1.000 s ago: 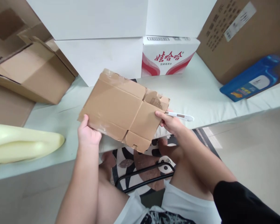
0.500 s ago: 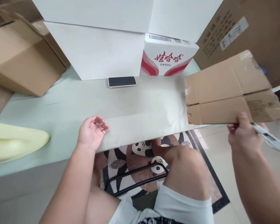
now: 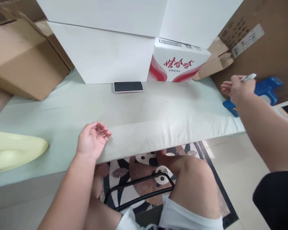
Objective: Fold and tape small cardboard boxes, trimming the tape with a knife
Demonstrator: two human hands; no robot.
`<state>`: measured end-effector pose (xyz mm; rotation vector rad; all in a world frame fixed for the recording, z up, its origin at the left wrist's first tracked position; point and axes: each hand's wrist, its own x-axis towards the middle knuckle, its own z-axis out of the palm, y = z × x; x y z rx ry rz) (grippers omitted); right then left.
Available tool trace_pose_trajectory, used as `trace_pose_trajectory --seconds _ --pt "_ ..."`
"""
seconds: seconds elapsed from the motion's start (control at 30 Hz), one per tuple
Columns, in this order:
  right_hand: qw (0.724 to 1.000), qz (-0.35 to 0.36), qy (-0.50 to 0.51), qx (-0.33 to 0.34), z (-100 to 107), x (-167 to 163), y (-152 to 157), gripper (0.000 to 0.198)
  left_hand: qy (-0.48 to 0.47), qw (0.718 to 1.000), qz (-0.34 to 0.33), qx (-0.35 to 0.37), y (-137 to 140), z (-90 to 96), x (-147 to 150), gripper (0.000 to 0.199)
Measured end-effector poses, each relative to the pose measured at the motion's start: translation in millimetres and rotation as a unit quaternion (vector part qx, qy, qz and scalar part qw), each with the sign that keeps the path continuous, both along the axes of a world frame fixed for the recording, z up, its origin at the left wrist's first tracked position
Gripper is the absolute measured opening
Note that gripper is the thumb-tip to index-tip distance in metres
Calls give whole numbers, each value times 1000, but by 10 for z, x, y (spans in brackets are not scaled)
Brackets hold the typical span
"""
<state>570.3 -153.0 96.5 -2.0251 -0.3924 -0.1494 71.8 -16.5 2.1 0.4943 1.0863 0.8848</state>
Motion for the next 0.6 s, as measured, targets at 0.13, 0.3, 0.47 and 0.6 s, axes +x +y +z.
trace_pose_trajectory --seconds 0.13,0.3,0.47,0.6 --pt "993 2 117 -36 -47 -418 -133 20 -13 1000 11 9 6 43 -118 19" --pt "976 97 153 -119 267 -959 -217 11 -51 998 22 13 -41 110 -243 19" --pt "946 241 99 -195 567 -1619 109 12 -74 996 26 31 -128 169 -326 17" --pt "901 369 34 -227 480 -2316 739 22 -68 996 33 47 -154 145 -390 17"
